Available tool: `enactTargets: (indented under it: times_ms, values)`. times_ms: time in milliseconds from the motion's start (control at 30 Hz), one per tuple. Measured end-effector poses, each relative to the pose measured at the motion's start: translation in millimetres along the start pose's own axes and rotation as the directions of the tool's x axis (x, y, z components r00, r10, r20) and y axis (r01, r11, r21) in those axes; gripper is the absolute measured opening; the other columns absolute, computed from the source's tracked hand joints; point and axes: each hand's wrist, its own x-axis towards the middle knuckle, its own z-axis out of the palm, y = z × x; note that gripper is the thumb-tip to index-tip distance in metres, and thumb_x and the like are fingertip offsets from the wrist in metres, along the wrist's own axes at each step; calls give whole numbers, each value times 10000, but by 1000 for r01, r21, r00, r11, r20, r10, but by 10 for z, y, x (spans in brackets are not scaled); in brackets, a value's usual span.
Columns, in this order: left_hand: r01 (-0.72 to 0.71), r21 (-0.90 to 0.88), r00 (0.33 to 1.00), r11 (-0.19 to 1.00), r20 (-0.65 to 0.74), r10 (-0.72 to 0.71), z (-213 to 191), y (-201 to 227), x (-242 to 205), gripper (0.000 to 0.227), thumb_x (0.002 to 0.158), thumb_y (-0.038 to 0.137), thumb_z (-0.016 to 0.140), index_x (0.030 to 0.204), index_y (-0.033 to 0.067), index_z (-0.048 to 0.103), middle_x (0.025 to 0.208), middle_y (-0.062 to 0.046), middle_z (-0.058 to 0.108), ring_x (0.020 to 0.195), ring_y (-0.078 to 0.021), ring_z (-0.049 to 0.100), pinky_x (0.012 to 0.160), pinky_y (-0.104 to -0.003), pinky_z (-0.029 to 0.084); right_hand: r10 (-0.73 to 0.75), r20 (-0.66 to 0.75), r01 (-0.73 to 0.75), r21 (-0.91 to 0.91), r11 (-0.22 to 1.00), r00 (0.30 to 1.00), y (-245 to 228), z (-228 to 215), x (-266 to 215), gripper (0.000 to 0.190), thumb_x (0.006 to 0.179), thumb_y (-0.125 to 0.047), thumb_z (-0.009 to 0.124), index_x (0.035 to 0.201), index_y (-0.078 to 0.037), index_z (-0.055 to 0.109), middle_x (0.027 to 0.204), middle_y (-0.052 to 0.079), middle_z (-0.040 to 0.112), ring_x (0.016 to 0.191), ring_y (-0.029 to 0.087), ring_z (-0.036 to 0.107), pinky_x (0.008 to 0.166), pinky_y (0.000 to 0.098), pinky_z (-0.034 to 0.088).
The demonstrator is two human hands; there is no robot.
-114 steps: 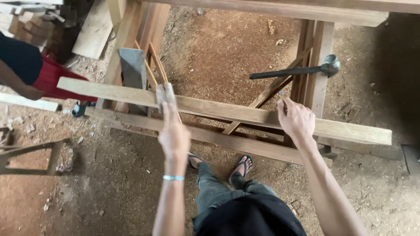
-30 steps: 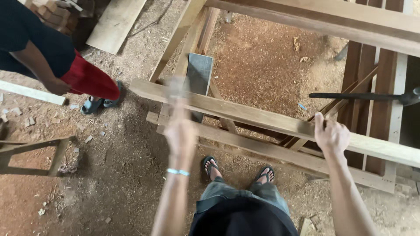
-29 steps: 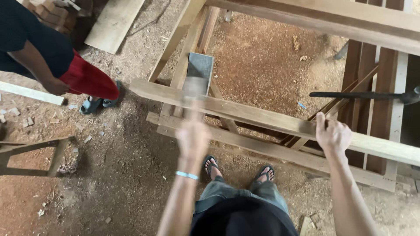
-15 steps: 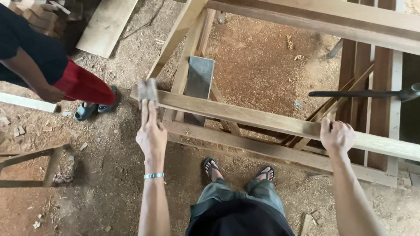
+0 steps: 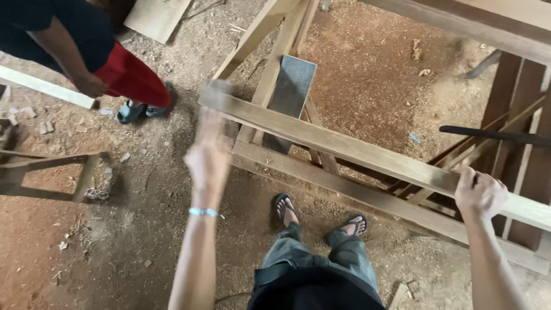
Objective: The person sands the surface of a long wooden beam by hand using a piece of sandpaper, moving it back and forth along the wood.
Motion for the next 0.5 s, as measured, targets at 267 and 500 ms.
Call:
enactTargets:
  times_ms: [267,500]
  values:
    - [-411,131,902,902,199,382,664,682,-897,756,942,-50,473,1590,309,322,1574,18,498,610,-118,613,481,-214,505,-90,-99,94,39,995,991,-35,27,29,635,1162,-557,514,1023,16,751,1145,292,687,1156,436,554,1015,604,411]
    - [-360,324,878,875,436,200,491,322,-559,546,1077,130,403,1589,308,341,1474,-76,488,478,-112,486,376,-259,417,-7,-39,10,67,998,999,-30,38,25,620,1103,-511,545,864,24,751,1054,270,697,1131,398,576,986,581,426]
